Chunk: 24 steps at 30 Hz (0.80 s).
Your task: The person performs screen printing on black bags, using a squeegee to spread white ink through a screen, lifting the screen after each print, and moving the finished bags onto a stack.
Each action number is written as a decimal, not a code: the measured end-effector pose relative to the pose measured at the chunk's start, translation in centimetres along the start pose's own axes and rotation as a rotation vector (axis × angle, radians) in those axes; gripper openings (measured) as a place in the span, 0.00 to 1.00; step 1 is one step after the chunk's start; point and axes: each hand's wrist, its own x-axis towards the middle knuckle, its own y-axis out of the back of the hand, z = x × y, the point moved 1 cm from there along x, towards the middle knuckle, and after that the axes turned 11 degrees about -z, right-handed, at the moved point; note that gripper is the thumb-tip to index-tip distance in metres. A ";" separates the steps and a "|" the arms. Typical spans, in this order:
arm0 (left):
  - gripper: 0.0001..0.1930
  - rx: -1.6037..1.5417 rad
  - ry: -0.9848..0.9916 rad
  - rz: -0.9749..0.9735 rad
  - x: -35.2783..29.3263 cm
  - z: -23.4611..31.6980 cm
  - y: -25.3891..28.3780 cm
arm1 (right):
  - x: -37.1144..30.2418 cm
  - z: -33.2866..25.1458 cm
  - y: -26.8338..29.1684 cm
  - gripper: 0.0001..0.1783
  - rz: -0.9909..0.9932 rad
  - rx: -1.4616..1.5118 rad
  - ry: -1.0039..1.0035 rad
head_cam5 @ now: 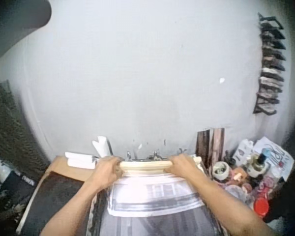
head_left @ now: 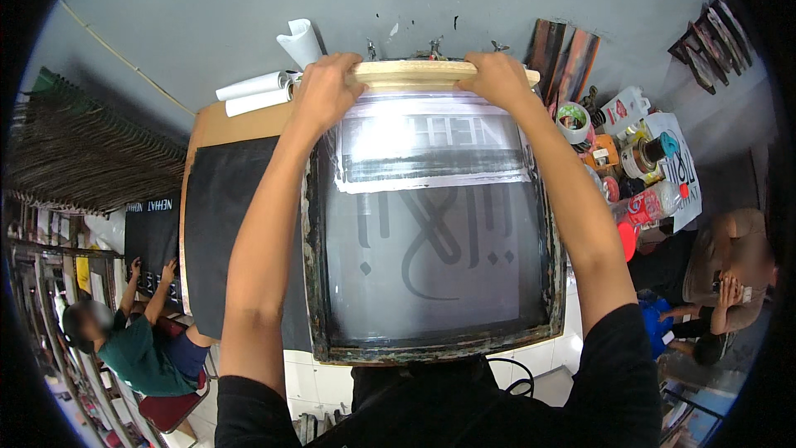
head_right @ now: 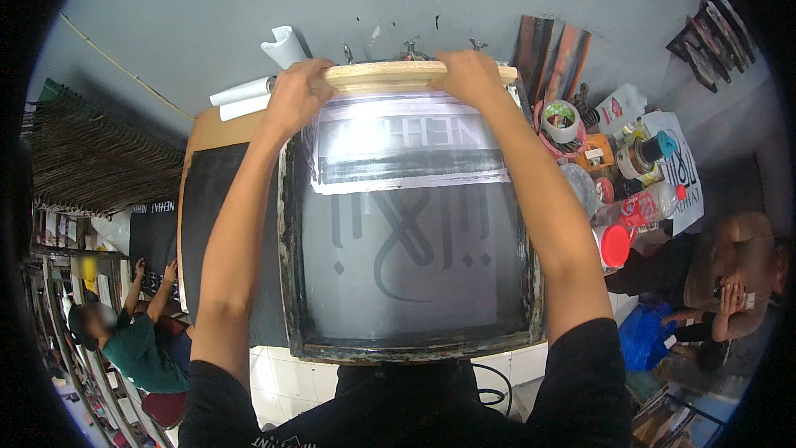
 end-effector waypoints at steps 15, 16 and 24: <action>0.18 -0.112 0.301 -0.225 -3.1 2.0 -1.2 | -4.8 -0.7 -1.0 0.39 0.027 -0.118 -0.029; 0.17 -0.104 0.274 -0.199 -3.9 2.3 -1.2 | -5.6 -1.0 -1.0 0.38 0.027 -0.132 -0.029; 0.14 -0.119 0.210 -0.101 -11.7 6.9 -1.9 | -13.1 -2.2 -2.7 0.31 0.070 -0.105 0.064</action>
